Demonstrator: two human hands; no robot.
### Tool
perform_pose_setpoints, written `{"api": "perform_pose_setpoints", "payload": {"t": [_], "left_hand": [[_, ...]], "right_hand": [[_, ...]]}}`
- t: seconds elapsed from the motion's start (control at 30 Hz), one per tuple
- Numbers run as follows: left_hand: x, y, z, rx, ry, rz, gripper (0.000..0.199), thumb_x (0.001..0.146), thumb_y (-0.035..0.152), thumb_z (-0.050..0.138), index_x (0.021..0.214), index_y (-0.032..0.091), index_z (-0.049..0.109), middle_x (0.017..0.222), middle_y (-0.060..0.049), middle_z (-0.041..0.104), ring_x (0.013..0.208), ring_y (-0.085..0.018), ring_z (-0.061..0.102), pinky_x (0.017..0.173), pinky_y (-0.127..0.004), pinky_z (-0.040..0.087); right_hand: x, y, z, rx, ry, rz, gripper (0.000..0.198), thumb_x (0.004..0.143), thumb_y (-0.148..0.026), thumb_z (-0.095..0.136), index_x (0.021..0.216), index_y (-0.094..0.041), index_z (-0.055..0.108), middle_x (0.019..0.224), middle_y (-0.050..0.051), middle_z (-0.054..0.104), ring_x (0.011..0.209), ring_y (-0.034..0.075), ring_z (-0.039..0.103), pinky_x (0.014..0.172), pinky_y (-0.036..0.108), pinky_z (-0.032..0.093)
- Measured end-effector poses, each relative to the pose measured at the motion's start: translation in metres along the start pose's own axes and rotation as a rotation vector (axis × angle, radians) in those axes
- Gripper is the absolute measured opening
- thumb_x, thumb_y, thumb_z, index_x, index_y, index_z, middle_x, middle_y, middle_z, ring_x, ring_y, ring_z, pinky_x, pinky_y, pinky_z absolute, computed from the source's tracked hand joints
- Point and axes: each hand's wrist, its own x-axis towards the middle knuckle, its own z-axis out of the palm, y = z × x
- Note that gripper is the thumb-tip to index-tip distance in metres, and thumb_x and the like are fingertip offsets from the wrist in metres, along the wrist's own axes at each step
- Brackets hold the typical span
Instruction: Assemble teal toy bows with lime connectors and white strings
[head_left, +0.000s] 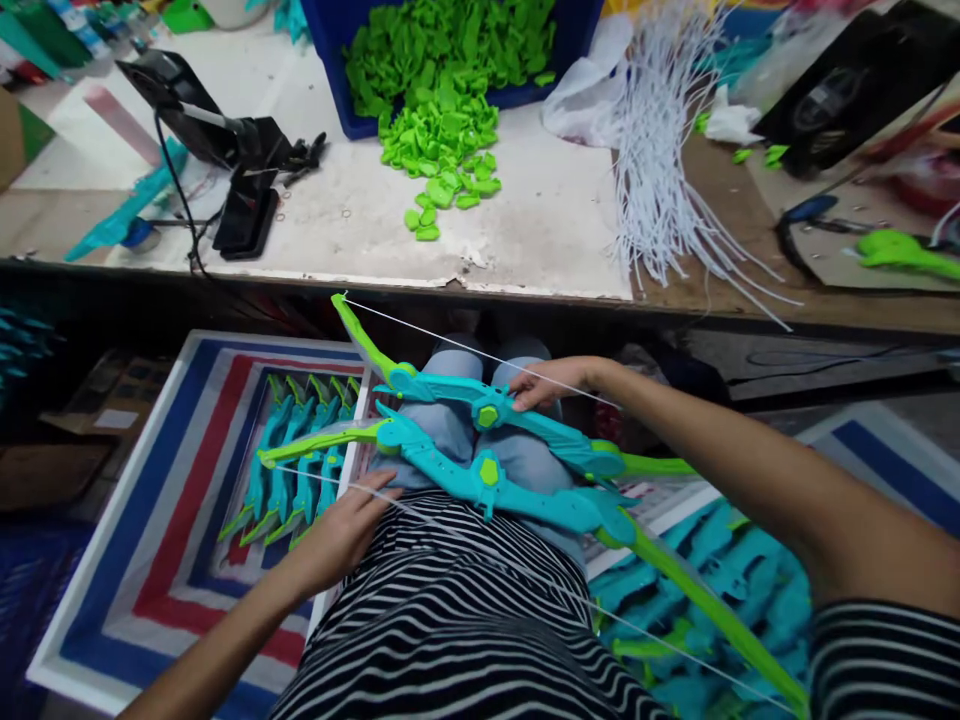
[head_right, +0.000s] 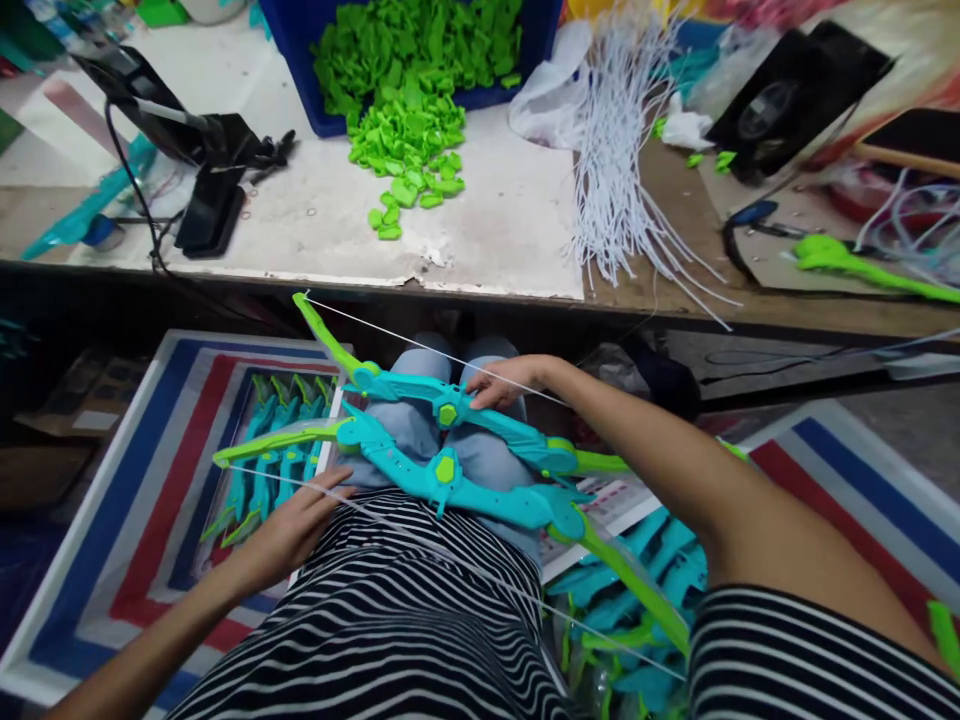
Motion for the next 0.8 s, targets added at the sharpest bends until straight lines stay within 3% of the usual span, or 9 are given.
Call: {"api": "perform_pose_setpoints", "payload": {"t": [0.07, 0.17, 0.3, 0.4, 0.53, 0.63, 0.7, 0.8], "left_hand": [[0.03, 0.0, 0.036, 0.157, 0.087, 0.137, 0.047, 0.087, 0.006, 0.036, 0.131, 0.015, 0.049, 0.139, -0.014, 0.048, 0.135, -0.027, 0.037, 0.108, -0.047, 0.035], [0.087, 0.006, 0.06, 0.318, 0.082, 0.154, 0.044, 0.086, 0.008, 0.042, 0.127, 0.017, 0.054, 0.123, -0.014, 0.06, 0.12, -0.027, 0.051, 0.104, -0.048, 0.038], [0.131, 0.01, 0.043, 0.341, -0.057, 0.108, 0.035, 0.084, 0.028, 0.054, 0.116, 0.016, 0.061, 0.092, -0.013, 0.064, 0.087, -0.026, 0.061, 0.078, -0.041, 0.051], [0.147, 0.006, 0.018, 0.313, -0.083, 0.095, 0.048, 0.079, 0.036, 0.059, 0.124, 0.018, 0.055, 0.102, -0.013, 0.059, 0.092, -0.027, 0.058, 0.075, -0.039, 0.051], [0.174, 0.0, -0.001, 0.318, -0.163, 0.014, 0.068, 0.074, 0.035, 0.061, 0.138, 0.021, 0.041, 0.117, -0.014, 0.051, 0.107, -0.03, 0.051, 0.08, -0.039, 0.049], [0.192, 0.002, -0.004, 0.35, -0.211, -0.085, 0.075, 0.073, 0.035, 0.061, 0.14, 0.012, 0.037, 0.12, -0.018, 0.05, 0.11, -0.032, 0.049, 0.086, -0.043, 0.046], [0.2, 0.008, -0.003, 0.39, -0.186, -0.088, 0.077, 0.072, 0.032, 0.062, 0.14, 0.006, 0.037, 0.128, -0.022, 0.047, 0.117, -0.036, 0.044, 0.094, -0.048, 0.04], [0.208, 0.019, 0.001, 0.421, -0.209, -0.05, 0.075, 0.072, 0.024, 0.064, 0.14, 0.008, 0.038, 0.139, -0.024, 0.04, 0.125, -0.039, 0.039, 0.099, -0.051, 0.036]], "right_hand": [[0.006, -0.006, -0.01, 0.067, -0.008, 0.104, 0.058, 0.054, -0.054, 0.079, 0.093, -0.013, 0.069, 0.073, 0.002, 0.069, 0.066, 0.016, 0.063, 0.062, 0.026, 0.052], [0.006, -0.014, -0.022, 0.031, 0.224, 0.182, 0.046, 0.064, -0.052, 0.075, 0.086, -0.012, 0.069, 0.066, 0.005, 0.069, 0.062, 0.017, 0.063, 0.061, 0.028, 0.053], [-0.011, -0.02, -0.027, -0.116, 0.658, 0.114, 0.031, 0.082, -0.037, 0.059, 0.095, -0.011, 0.069, 0.075, 0.008, 0.072, 0.066, 0.017, 0.065, 0.064, 0.027, 0.053], [-0.041, -0.028, -0.019, -0.329, 0.917, 0.012, 0.027, 0.083, -0.029, 0.057, 0.1, -0.014, 0.07, 0.086, 0.006, 0.073, 0.075, 0.018, 0.066, 0.071, 0.027, 0.052], [-0.096, -0.05, -0.002, -0.543, 1.064, -0.039, 0.027, 0.084, -0.036, 0.056, 0.097, -0.019, 0.073, 0.084, 0.005, 0.073, 0.076, 0.018, 0.066, 0.072, 0.028, 0.05], [-0.129, -0.059, 0.011, -0.595, 1.185, -0.115, 0.035, 0.086, -0.048, 0.052, 0.097, -0.021, 0.072, 0.086, 0.006, 0.074, 0.074, 0.017, 0.066, 0.069, 0.029, 0.05], [-0.138, -0.056, 0.02, -0.575, 1.196, -0.163, 0.043, 0.085, -0.059, 0.049, 0.096, -0.023, 0.071, 0.087, 0.006, 0.074, 0.072, 0.019, 0.067, 0.065, 0.03, 0.051], [-0.135, -0.036, 0.034, -0.609, 1.131, -0.166, 0.048, 0.083, -0.069, 0.042, 0.092, -0.031, 0.071, 0.087, 0.005, 0.075, 0.069, 0.021, 0.069, 0.06, 0.033, 0.053]]}}
